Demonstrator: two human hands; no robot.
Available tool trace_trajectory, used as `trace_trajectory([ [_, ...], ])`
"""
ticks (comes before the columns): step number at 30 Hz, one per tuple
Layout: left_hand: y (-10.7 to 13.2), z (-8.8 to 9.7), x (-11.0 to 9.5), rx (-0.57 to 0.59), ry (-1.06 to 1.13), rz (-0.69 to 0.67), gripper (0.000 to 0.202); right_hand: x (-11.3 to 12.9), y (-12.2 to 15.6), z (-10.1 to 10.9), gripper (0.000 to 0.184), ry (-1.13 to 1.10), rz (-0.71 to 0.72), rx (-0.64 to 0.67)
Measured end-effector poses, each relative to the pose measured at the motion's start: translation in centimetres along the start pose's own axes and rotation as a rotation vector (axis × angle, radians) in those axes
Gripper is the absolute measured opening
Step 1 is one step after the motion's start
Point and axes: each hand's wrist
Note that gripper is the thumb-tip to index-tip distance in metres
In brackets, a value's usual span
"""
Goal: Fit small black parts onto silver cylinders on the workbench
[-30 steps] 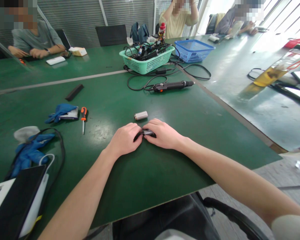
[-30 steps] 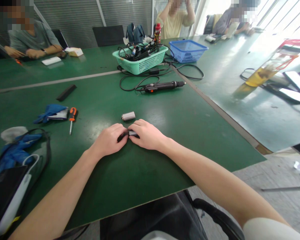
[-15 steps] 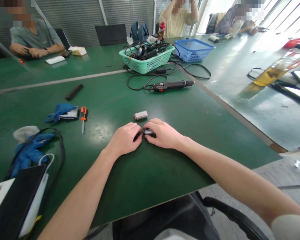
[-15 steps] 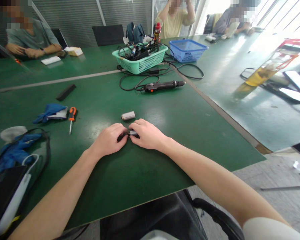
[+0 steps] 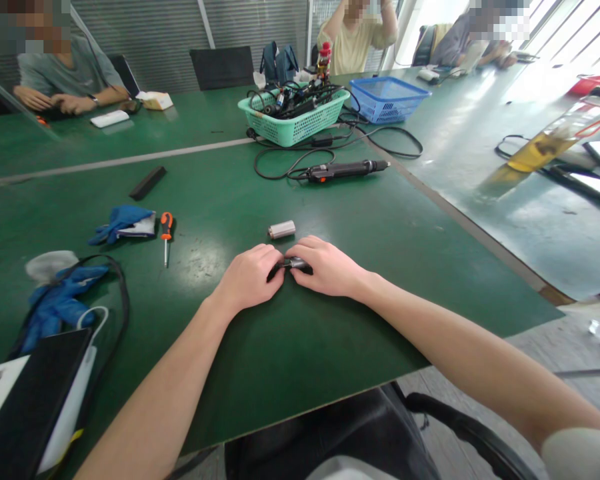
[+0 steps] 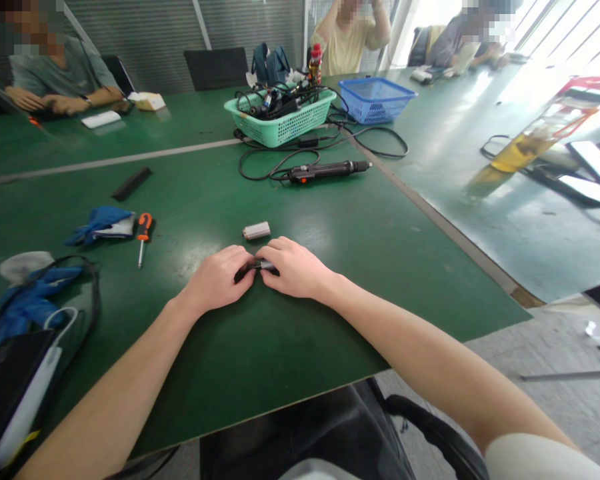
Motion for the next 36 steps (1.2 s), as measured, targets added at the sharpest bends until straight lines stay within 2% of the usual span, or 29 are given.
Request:
trace_trajectory([
  [36, -0.01, -0.22, 0.18, 0.002, -0.002, -0.003, 0.016, -0.17, 0.07, -0.11, 0.019, -0.001, -0.015, 0.003],
])
Point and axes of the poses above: each hand's wrist, its own y-axis away from the middle knuckle, its own z-axis out of the back of the hand, x = y × z, and after that the axes turned 14 degrees about z, right-handed
